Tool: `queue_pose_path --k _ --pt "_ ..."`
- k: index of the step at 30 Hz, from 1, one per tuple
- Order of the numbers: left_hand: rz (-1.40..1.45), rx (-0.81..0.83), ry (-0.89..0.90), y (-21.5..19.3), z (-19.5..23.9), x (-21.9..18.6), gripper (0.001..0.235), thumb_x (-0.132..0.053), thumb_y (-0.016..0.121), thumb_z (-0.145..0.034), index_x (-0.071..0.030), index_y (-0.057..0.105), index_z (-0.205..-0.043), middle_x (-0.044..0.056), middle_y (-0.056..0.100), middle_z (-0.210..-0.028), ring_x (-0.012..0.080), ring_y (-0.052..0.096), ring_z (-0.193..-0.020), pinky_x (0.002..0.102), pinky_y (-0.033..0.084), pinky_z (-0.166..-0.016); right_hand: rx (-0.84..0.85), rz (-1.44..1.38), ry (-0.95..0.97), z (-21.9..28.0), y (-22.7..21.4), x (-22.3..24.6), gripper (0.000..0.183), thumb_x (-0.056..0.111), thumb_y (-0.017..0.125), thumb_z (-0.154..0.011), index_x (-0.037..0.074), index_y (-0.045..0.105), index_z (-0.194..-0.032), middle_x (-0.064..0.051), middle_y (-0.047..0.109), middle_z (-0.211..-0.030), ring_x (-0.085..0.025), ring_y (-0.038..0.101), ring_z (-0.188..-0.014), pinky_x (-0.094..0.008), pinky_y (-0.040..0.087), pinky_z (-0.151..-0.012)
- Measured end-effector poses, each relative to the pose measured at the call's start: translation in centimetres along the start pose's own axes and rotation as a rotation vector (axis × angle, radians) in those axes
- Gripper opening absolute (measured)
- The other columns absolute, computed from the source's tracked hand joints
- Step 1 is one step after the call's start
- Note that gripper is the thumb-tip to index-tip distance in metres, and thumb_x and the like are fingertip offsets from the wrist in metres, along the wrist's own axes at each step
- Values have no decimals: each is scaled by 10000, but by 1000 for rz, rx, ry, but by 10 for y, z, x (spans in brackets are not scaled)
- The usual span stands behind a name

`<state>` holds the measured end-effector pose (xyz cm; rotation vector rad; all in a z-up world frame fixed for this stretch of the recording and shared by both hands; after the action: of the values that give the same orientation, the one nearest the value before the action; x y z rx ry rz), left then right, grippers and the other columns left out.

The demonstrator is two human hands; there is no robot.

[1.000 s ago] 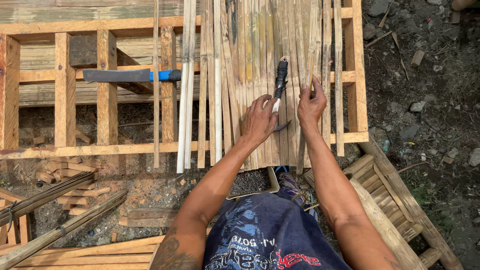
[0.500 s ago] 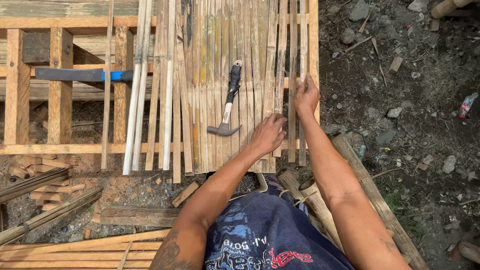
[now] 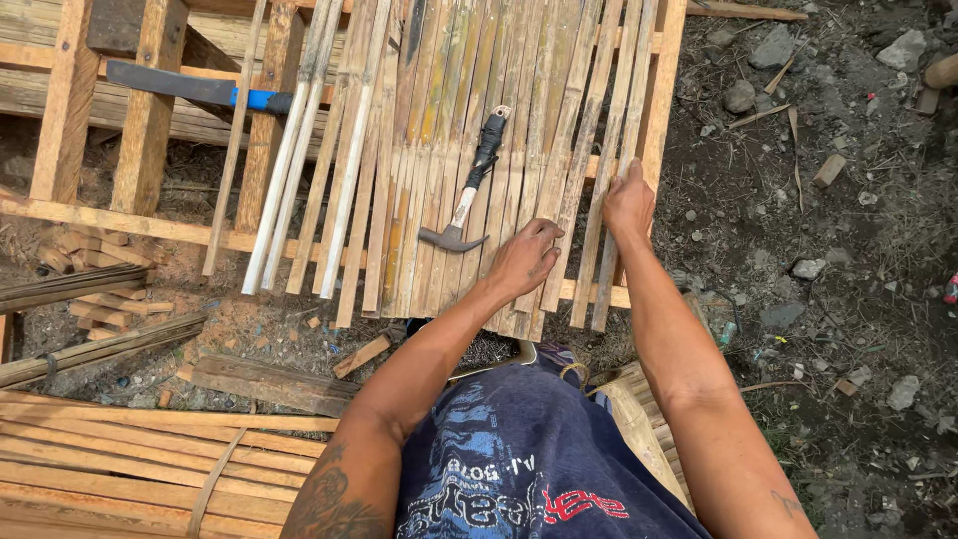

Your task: The person assembles a wooden pallet-like structure by placing thin wooden slats onto a frame and securing them with nails. They use a hammer to drive nails and a hand saw to trim slats to length. The work is performed outdoors on a dirt ground with scattered wood pieces.

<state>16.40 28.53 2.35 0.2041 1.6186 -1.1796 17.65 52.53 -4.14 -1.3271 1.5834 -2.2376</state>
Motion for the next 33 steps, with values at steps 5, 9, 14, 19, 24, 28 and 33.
queue_pose_path --k 5,9,14,19,24,28,33 --pt "52 -184 66 -15 15 17 281 -130 579 -965 -51 637 -1229 153 611 -1264 393 658 -1067 481 532 -925 165 209 -19 12 -31 36 570 284 612 -1041 32 410 -1510 -370 647 -1007 -537 630 -975 -578 481 -863" --pt "138 -366 19 -42 26 44 251 -86 570 -962 -61 665 -1193 157 638 -1232 389 667 -1080 457 547 -928 -283 328 -406 39 -34 100 473 225 706 -923 28 547 -1323 -257 649 -1009 -416 609 -956 -513 462 -809" --pt "89 -522 -103 -106 36 89 269 -58 551 -982 -73 673 -1221 160 641 -1234 375 666 -1060 452 543 -911 92 -96 -570 89 47 209 251 133 682 -967 23 675 -1192 -180 679 -957 -388 633 -951 -477 489 -840" --pt "-312 -583 -196 -187 67 142 365 -106 638 -929 -65 619 -1291 160 591 -1240 374 606 -1114 459 520 -917 307 -210 -487 134 129 278 219 137 667 -945 26 703 -1130 -212 723 -934 -387 694 -862 -470 545 -779" --pt "-328 -400 -304 -237 82 190 615 -244 755 -829 7 530 -1343 217 529 -1237 415 577 -1090 484 522 -867 291 -187 -373 148 177 302 236 153 668 -946 43 688 -1153 -209 724 -932 -383 700 -855 -476 544 -779" --pt "-312 -283 -341 -244 82 214 490 -107 628 -926 57 521 -1375 247 551 -1217 411 615 -1068 495 550 -836 168 -142 -284 155 195 301 262 168 700 -935 43 645 -1158 -189 675 -892 -373 668 -823 -485 517 -750" --pt "-187 -276 -348 -248 77 239 438 -66 539 -920 113 536 -1320 279 587 -1147 416 649 -1015 506 543 -890 123 -143 -213 160 200 306 329 183 731 -931 51 600 -1203 -139 621 -912 -312 633 -824 -457 506 -756"
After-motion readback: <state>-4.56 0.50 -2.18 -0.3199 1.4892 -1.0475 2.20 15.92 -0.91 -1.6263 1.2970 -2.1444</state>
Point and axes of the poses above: each hand's wrist, its own z-axis away from the middle knuckle, its own y-axis out of the palm, x = y × z, the point moved 2 cm from there along -z, towards the middle knuckle
